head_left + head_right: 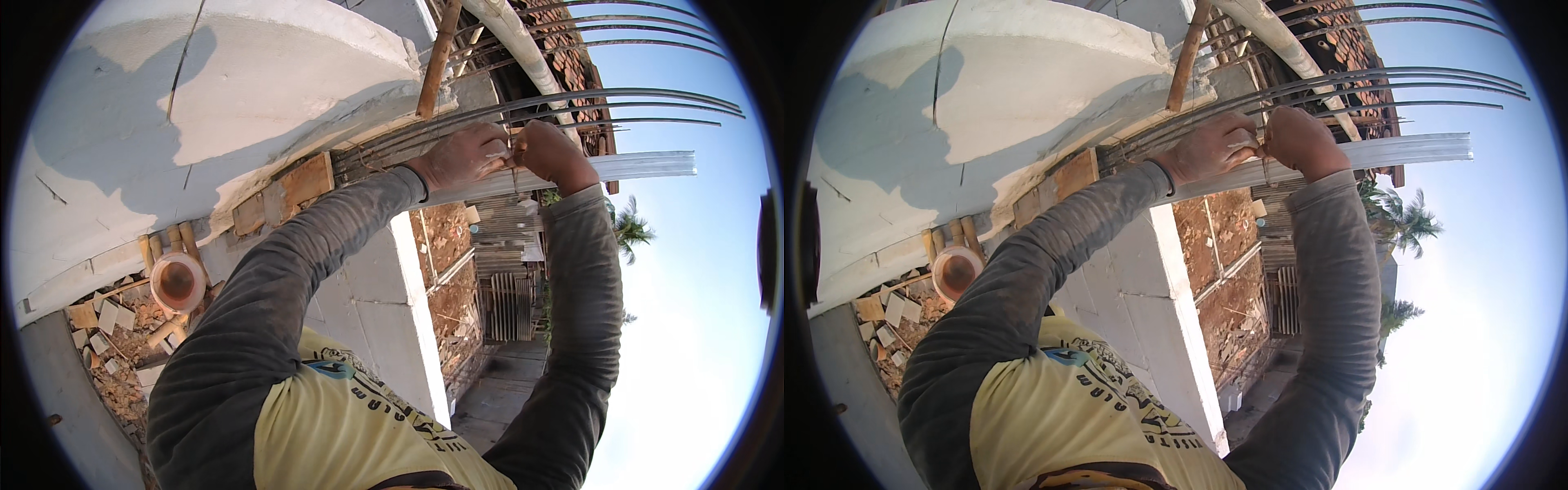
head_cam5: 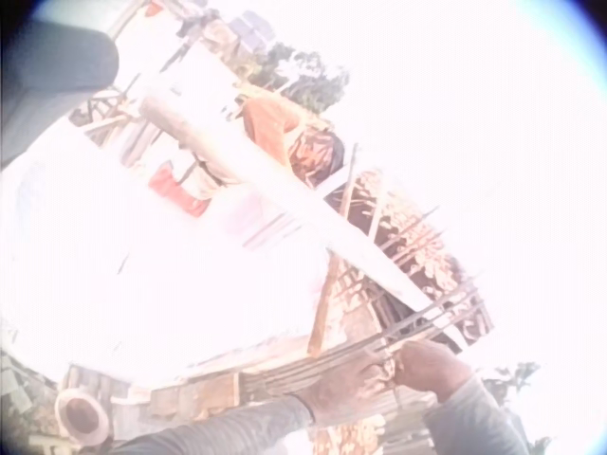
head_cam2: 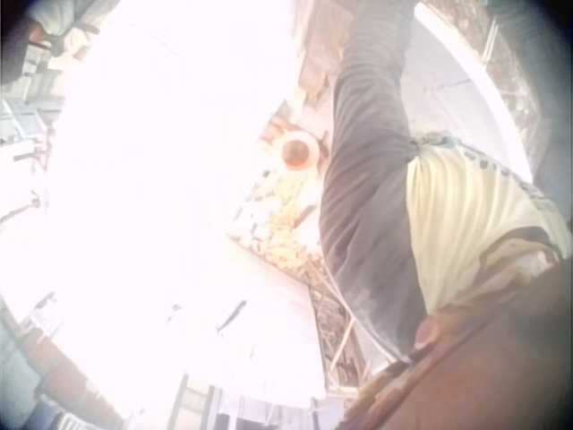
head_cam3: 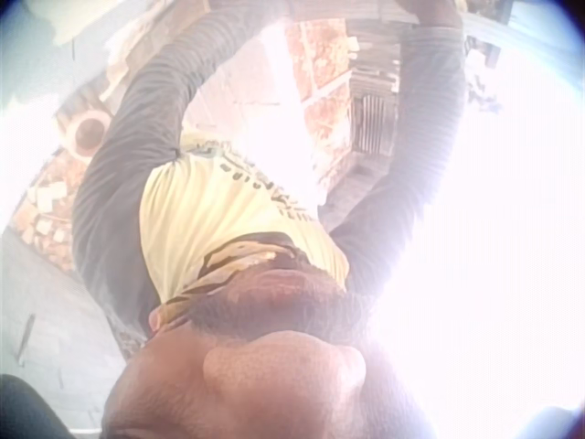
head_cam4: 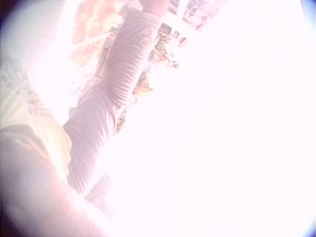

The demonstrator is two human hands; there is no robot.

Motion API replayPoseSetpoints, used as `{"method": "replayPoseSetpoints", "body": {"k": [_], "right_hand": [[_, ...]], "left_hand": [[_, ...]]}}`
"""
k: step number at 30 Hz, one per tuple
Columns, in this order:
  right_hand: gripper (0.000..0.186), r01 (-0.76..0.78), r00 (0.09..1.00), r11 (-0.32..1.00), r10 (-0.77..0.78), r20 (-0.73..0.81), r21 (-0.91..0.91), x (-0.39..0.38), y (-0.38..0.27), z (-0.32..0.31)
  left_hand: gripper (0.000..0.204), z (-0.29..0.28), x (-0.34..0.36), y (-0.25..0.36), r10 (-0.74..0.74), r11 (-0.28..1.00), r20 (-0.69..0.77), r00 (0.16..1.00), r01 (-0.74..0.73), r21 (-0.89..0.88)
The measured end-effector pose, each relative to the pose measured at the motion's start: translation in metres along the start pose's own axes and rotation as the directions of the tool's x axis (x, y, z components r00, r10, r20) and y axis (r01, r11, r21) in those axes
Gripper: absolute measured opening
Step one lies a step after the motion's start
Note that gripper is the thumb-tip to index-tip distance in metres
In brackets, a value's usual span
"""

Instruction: The person secures a vertical metal stud to reinforcement bars using wire, twisting the wire by hand to fasten the components together at a construction site.

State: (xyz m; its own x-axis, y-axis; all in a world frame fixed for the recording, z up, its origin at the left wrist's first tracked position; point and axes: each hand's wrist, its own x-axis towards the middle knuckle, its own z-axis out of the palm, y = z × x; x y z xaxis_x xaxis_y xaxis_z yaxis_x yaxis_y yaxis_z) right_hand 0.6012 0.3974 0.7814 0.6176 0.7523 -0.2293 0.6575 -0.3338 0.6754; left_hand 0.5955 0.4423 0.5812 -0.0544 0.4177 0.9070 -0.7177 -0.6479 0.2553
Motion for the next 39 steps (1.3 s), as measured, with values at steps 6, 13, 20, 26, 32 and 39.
{"method": "replayPoseSetpoints", "body": {"k": [6, 13, 20, 26, 32, 39], "right_hand": [[0.038, -0.081, 0.996, 0.995, 0.079, -0.034, -0.056, -0.007, -0.010, -0.014], [0.039, -0.112, 0.988, 0.994, 0.112, 0.105, -0.007, -0.007, -0.009, -0.022], [0.035, 0.132, 0.990, 0.986, -0.127, -0.054, 0.101, -0.008, 0.020, -0.004], [0.032, 0.175, 0.984, 0.977, -0.172, -0.037, 0.124, -0.006, 0.014, -0.012], [0.027, 0.249, 0.967, 0.946, -0.256, 0.010, 0.206, -0.011, 0.022, -0.010], [0.023, 0.408, 0.711, 0.907, -0.249, -0.657, 0.098, -0.059, 0.004, -0.007]], "left_hand": [[0.023, -0.005, 0.009, -0.017, 0.172, 0.977, 0.204, 0.964, -0.193, 0.090], [0.019, -0.007, 0.009, -0.023, 0.175, 0.970, 0.359, 0.917, -0.222, 0.094], [0.021, -0.010, 0.029, -0.018, -0.101, 0.977, 0.627, 0.772, 0.195, -0.083], [0.026, -0.022, 0.056, -0.023, -0.306, 0.836, 0.852, 0.425, 0.548, 0.027], [0.019, -0.016, 0.092, -0.030, -0.205, 0.718, 0.961, 0.186, 0.696, 0.018], [0.018, -0.003, 0.089, -0.046, -0.123, 0.329, 0.986, -0.115, 0.932, 0.150]]}}
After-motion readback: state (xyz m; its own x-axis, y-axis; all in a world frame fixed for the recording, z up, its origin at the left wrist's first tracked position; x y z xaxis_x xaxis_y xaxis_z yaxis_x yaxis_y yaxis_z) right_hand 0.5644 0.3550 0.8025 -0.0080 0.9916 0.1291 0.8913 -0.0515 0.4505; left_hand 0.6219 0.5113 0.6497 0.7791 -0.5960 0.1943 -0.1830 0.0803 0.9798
